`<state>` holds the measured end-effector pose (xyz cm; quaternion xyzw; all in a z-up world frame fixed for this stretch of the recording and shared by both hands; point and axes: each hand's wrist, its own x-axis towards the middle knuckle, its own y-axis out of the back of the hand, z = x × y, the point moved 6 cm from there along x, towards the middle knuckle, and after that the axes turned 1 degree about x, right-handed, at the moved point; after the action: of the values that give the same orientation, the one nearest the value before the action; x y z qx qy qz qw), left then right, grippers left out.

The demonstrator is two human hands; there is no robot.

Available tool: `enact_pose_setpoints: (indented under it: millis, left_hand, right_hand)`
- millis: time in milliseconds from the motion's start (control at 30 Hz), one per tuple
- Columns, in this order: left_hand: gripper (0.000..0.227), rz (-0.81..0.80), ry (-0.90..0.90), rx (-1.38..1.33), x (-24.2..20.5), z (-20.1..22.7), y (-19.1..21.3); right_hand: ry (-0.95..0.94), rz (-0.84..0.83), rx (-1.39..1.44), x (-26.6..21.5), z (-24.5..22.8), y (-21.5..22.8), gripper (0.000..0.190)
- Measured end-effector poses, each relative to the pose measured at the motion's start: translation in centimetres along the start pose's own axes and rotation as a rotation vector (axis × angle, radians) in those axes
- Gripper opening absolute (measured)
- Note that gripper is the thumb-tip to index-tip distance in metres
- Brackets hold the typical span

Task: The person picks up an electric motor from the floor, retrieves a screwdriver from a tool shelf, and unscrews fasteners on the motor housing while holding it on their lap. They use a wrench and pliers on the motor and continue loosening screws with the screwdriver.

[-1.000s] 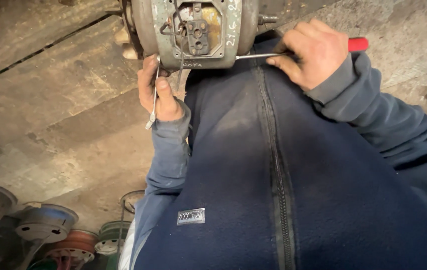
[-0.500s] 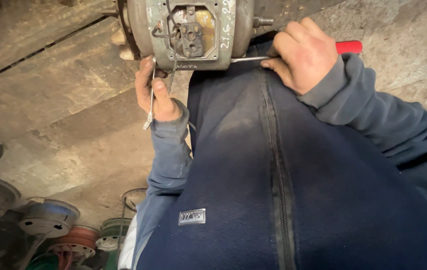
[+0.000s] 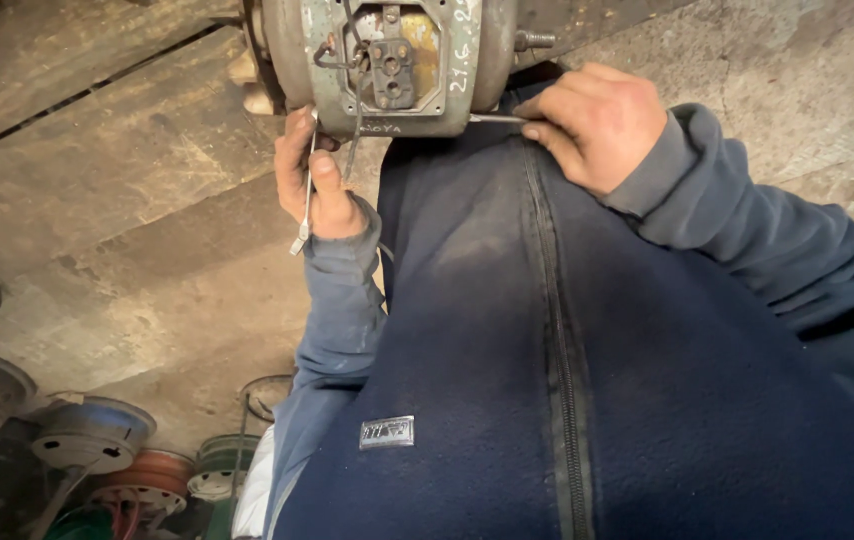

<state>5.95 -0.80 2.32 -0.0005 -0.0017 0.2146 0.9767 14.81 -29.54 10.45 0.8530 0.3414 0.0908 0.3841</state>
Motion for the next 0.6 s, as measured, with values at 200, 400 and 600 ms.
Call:
enact_pose_setpoints:
  millis: [200, 400, 600]
  left_hand:
    - [0.045, -0.005, 0.013, 0.008, 0.04, 0.08, 0.1]
    - [0.046, -0.012, 0.008, 0.038, 0.07, -0.03, 0.15]
    - [0.046, -0.006, 0.025, 0.007, 0.13, 0.16, 0.02]
  right_hand:
    - [-0.048, 0.061, -0.089, 0.61, -0.9, 1.02, 0.019]
    - [-0.07, 0.044, -0.145, 0.76, -1.07, 0.67, 0.025]
    - [-0.068, 0.008, -0.002, 0.3, -0.64, 0.06, 0.021]
